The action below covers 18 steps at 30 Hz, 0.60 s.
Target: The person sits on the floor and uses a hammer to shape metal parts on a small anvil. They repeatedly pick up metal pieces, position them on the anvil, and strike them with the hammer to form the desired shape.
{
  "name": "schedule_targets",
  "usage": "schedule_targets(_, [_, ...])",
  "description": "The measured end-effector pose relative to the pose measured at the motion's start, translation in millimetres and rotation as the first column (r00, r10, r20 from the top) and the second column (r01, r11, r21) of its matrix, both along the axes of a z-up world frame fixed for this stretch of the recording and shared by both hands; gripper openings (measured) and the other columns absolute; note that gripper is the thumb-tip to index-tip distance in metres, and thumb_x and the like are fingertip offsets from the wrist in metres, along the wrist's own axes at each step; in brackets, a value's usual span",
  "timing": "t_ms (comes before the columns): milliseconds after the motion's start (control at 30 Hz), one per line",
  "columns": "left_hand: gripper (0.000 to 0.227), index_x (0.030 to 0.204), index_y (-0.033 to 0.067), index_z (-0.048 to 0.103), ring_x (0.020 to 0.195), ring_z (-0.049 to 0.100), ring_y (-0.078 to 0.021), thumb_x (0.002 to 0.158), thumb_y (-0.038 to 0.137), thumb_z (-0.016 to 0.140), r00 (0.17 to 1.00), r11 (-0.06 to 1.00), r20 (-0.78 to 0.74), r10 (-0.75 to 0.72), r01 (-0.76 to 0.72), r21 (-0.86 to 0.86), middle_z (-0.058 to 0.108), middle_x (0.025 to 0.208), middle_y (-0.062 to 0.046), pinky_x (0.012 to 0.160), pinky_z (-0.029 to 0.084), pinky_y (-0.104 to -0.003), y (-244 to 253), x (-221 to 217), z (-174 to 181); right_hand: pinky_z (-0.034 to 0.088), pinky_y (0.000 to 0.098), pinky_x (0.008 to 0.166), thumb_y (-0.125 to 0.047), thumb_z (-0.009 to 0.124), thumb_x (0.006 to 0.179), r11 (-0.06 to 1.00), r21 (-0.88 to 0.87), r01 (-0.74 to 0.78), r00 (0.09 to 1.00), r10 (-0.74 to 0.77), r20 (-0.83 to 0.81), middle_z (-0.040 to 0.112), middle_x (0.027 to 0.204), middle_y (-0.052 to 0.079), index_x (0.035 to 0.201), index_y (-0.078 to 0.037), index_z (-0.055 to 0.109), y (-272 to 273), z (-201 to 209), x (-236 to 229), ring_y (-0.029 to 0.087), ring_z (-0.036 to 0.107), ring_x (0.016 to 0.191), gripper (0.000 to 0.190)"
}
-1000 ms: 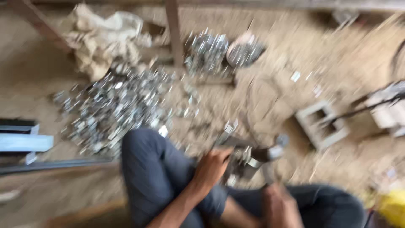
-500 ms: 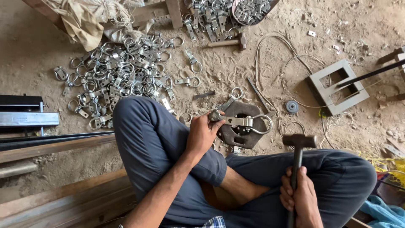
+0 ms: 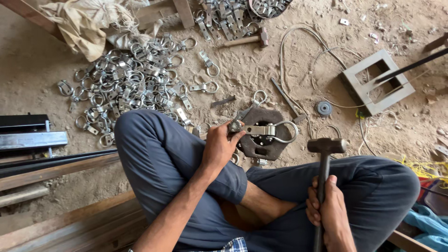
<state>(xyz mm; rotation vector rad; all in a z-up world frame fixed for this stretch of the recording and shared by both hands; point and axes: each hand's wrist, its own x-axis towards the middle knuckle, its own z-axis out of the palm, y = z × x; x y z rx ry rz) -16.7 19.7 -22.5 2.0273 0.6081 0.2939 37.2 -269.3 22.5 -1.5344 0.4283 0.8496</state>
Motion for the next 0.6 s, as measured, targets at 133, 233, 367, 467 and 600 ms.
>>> schedule_targets(133, [0.027, 0.118, 0.0043, 0.073, 0.068, 0.076, -0.0224, 0.093, 0.013, 0.074, 0.994, 0.991, -0.001, -0.113, 0.112, 0.069, 0.078, 0.092, -0.014, 0.056, 0.062, -0.035, -7.0, 6.2, -9.6, 0.025, 0.0299, 0.024, -0.049, 0.028, 0.105, 0.999, -0.019, -0.048, 0.996, 0.049, 0.078, 0.035, 0.049, 0.002, 0.093, -0.007, 0.048, -0.8, -11.0, -4.3, 0.013, 0.028, 0.029, 0.048])
schedule_targets(233, [0.029, 0.116, 0.0025, 0.074, 0.072, 0.076, -0.0280, 0.089, 0.012, 0.078, 0.995, 0.983, 0.045, -0.092, 0.084, 0.165, 0.078, 0.088, -0.017, 0.063, 0.060, -0.040, -11.5, 6.0, -12.2, 0.024, 0.0290, 0.026, -0.043, 0.035, 0.106, 0.986, -0.132, -0.100, 0.979, 0.121, 0.161, 0.040, 0.051, 0.003, 0.091, -0.008, 0.051, 0.4, -24.0, -18.7, 0.012, 0.030, 0.030, 0.041])
schedule_targets(367, [0.033, 0.117, 0.0015, 0.074, 0.076, 0.075, -0.0326, 0.086, 0.013, 0.080, 0.993, 0.974, 0.069, -0.098, 0.082, 0.210, 0.076, 0.089, -0.020, 0.065, 0.060, -0.042, -14.4, 10.7, -15.1, 0.027, 0.0306, 0.032, -0.039, 0.040, 0.110, 0.961, -0.141, -0.237, 0.944, 0.262, 0.201, 0.045, 0.057, 0.003, 0.089, -0.008, 0.054, 23.6, -32.9, -18.4, 0.012, 0.034, 0.037, 0.039])
schedule_targets(467, [0.033, 0.114, 0.0012, 0.076, 0.078, 0.073, -0.0376, 0.084, 0.013, 0.082, 0.986, 0.958, 0.130, -0.099, 0.060, 0.280, 0.076, 0.088, -0.022, 0.066, 0.058, -0.045, -11.6, 22.7, -15.4, 0.040, 0.0343, 0.048, -0.033, 0.045, 0.114, 0.884, -0.361, -0.297, 0.588, 0.467, 0.660, 0.048, 0.067, 0.004, 0.086, -0.009, 0.055, 36.3, -6.2, 3.2, 0.013, 0.044, 0.059, 0.039])
schedule_targets(600, [0.033, 0.118, 0.0036, 0.074, 0.080, 0.076, -0.0322, 0.088, 0.017, 0.078, 0.996, 0.988, 0.053, -0.077, 0.069, 0.136, 0.077, 0.094, -0.019, 0.070, 0.061, -0.042, -19.5, 18.6, -30.8, 0.042, 0.0423, 0.061, -0.025, 0.051, 0.104, 0.718, -0.695, 0.019, -0.082, 0.694, 0.715, 0.057, 0.075, 0.008, 0.091, -0.009, 0.060, 23.4, 40.3, 17.2, 0.024, 0.053, 0.067, 0.023])
